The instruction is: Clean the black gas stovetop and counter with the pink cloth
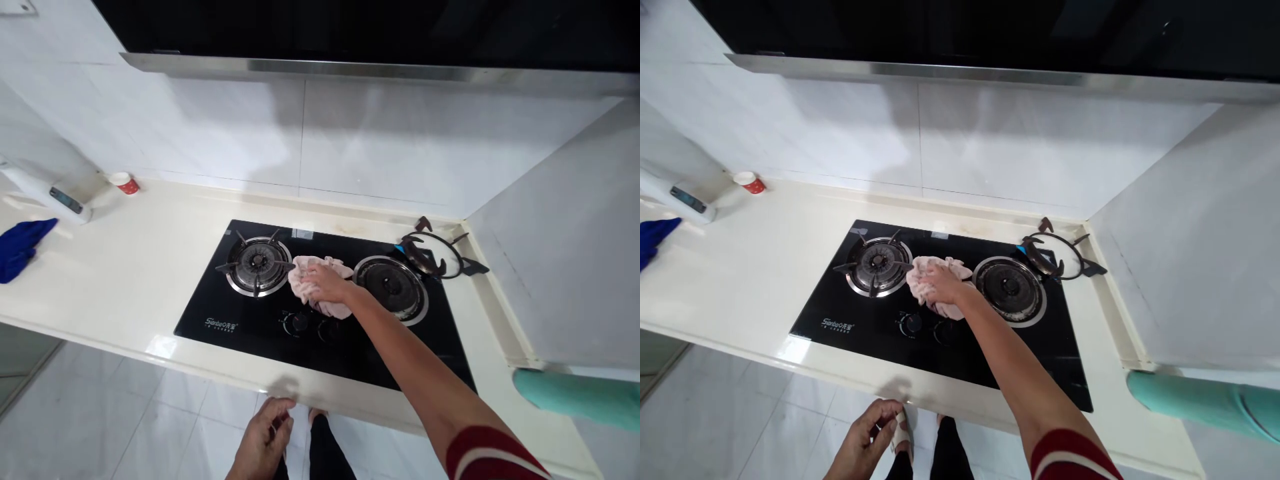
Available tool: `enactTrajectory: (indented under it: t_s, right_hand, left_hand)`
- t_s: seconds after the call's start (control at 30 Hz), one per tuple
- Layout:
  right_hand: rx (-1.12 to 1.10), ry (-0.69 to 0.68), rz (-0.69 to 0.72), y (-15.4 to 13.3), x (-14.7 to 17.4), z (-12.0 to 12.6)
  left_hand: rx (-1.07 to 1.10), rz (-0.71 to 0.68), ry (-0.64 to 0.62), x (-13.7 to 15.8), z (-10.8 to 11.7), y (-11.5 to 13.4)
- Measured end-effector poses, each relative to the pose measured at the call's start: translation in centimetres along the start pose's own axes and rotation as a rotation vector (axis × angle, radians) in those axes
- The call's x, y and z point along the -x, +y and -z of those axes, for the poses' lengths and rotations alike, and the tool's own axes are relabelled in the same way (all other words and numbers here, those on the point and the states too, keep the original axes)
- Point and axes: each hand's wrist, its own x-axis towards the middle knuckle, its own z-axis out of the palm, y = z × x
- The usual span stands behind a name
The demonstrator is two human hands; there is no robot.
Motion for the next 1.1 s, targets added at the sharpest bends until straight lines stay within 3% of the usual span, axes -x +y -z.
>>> enactTrajectory:
  t_s: [0.07, 0.17, 0.4, 0.5, 0.6, 0.77, 0.9, 1.0, 1.1]
  right_hand:
    - [0.049, -0.037, -0.035, 0.4, -1.0, -1.3]
    - [0.098, 0.031, -0.08, 1.7, 0.8, -2.7]
    - [0.172, 0.345, -0.154, 4.3, 13.0, -6.9]
    - [0.142, 0.467, -0.245, 3.1, 17.5, -9.5]
    - [0.062, 0.523, -0.298, -0.2, 19.2, -11.4]
    - [-0.172, 0.438, -0.221, -8.4, 17.5, -13.5]
    - [-0.589, 0.372, -0.126, -12.8, 16.4, -14.8]
    - [-0.934, 0.446, -0.243, -12.3, 17.8, -14.1]
    - [-1.092, 0.684, -0.456, -8.8, 21.4, -11.0]
  left_hand:
    - [0.019, 0.013, 0.021, 0.3, -0.3, 0.2]
    - [0.04, 0.034, 0.038, 0.6, -0.3, 0.4]
    - [0.002, 0.04, 0.015, 0.2, 0.4, 1.9]
    - [-0.03, 0.036, -0.023, -0.3, 0.3, 2.9]
    - [-0.072, -0.006, -0.055, -0.8, 0.0, 3.7]
    - [-0.142, -0.071, -0.045, -1.1, 1.0, 4.9]
    - [-0.148, -0.067, 0.037, -0.6, 3.4, 5.8]
    - [-0.15, -0.018, 0.126, -0.2, 5.3, 5.9]
    - [-0.153, 0.038, 0.183, -0.2, 6.3, 5.1]
